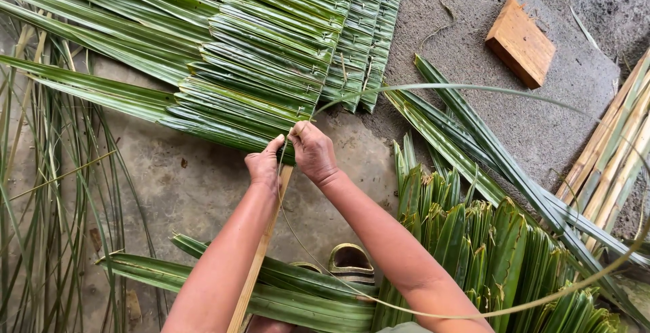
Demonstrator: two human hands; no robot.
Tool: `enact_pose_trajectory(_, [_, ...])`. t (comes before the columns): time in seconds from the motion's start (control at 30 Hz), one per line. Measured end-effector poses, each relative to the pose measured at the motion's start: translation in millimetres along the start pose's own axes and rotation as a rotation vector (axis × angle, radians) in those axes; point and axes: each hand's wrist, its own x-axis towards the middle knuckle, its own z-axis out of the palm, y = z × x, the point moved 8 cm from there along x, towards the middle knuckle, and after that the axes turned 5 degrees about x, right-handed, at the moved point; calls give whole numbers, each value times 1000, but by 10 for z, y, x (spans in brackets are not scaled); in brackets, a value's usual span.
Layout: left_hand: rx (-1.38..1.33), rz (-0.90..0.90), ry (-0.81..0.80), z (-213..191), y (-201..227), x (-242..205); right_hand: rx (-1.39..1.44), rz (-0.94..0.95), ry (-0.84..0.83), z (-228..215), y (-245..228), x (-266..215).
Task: Weaving individual palm leaves onto a wooden slat to create a thatched panel.
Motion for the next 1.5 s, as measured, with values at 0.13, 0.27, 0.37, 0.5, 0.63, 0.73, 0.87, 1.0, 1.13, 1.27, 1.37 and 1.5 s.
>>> enact_pose_trajectory(0.13, [-14,-3,-26,29,-42,46,2,-18,-42,-42,-54,103])
enact_pose_trajectory(0.27, [1,36,-30,-19,65,6,29,-6,-77,-220,-238,232])
enact_pose_trajectory(0.37, [2,46,-26,-34,83,31,-10,-64,-52,-215,-270,212])
enact_pose_trajectory(0.5, [90,48,-3,-13,163,59,42,67,-73,-188,-70,155])
enact_pose_trajectory(0.63, [138,68,-4,-30,483,-120,446,441,138,-429,277,-29])
enact_pose_trajectory(0.73, [177,69,-32,-5,674,-362,569,596,98,-5,533,-315])
enact_pose_trajectory(0.87, [149,61,-17,33,809,-525,734,544,131,317,488,-269])
enact_pose_trajectory(1.0, [143,69,-18,18,837,-512,598,463,140,460,748,-265])
enact_pose_trajectory(1.13, [110,68,-10,5,735,-398,494,435,86,494,733,-290])
enact_pose_trajectory(1.27, [73,65,2,-59,623,-258,-42,618,-377,736,767,-436])
enact_pose_trajectory(1.37, [70,49,8,-132,426,-11,372,1018,-288,814,1086,-604])
enact_pose_trajectory(1.5, [92,31,6,-150,322,80,893,1384,-40,816,1168,-668])
